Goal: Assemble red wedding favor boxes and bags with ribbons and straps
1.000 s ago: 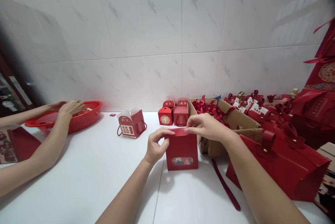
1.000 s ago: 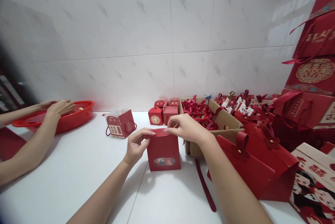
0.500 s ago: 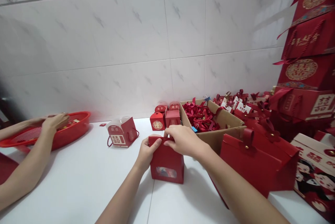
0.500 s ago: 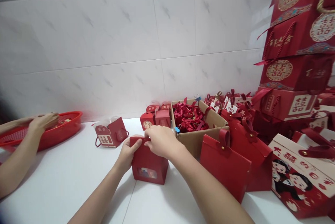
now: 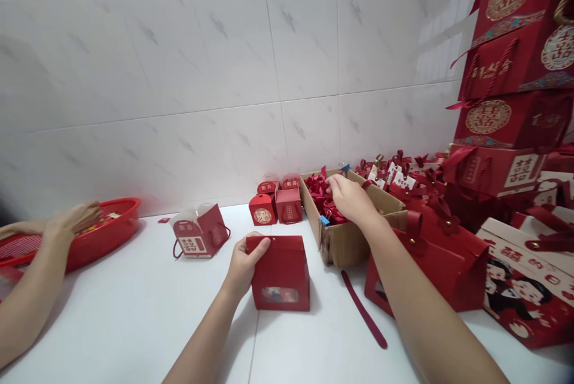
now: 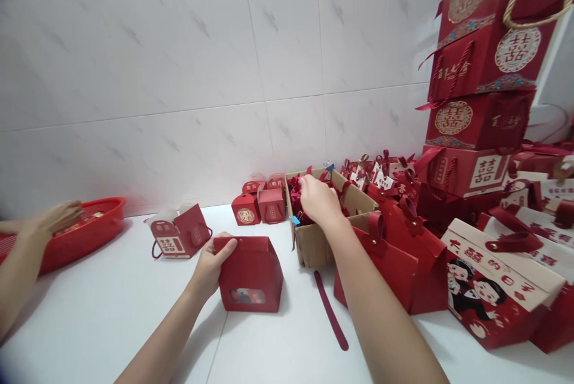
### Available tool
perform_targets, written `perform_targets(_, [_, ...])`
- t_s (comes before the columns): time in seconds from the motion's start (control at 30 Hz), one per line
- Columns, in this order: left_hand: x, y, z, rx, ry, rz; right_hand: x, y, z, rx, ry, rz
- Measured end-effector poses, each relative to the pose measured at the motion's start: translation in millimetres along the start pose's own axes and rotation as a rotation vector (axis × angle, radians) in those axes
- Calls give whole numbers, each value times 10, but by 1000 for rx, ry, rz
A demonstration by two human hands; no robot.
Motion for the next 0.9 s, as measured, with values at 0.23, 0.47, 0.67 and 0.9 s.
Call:
perform_targets(0.23, [15,24,10,15,-6,7,75,402,-101,41,-116,86])
perform_targets(0.47, [-3,-2,-7,12,-7,11,156,104,-68,-58,-98,78])
perform_targets(0.67, [-13,-8,-27,28,7,-2,504,309,108,11,-467,259])
perform_targets(0.9, [14,15,4,37,3,-17,677,258,333,-3,-720,401])
Point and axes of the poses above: each hand's wrist, its own z-axis away from the middle knuckle, its own x-axis out of the palm, y = z × x, the point moved 8 cm from there along -z, towards the middle knuckle, and after that the axes turned 9 degrees about y, right-handed, at the moved point
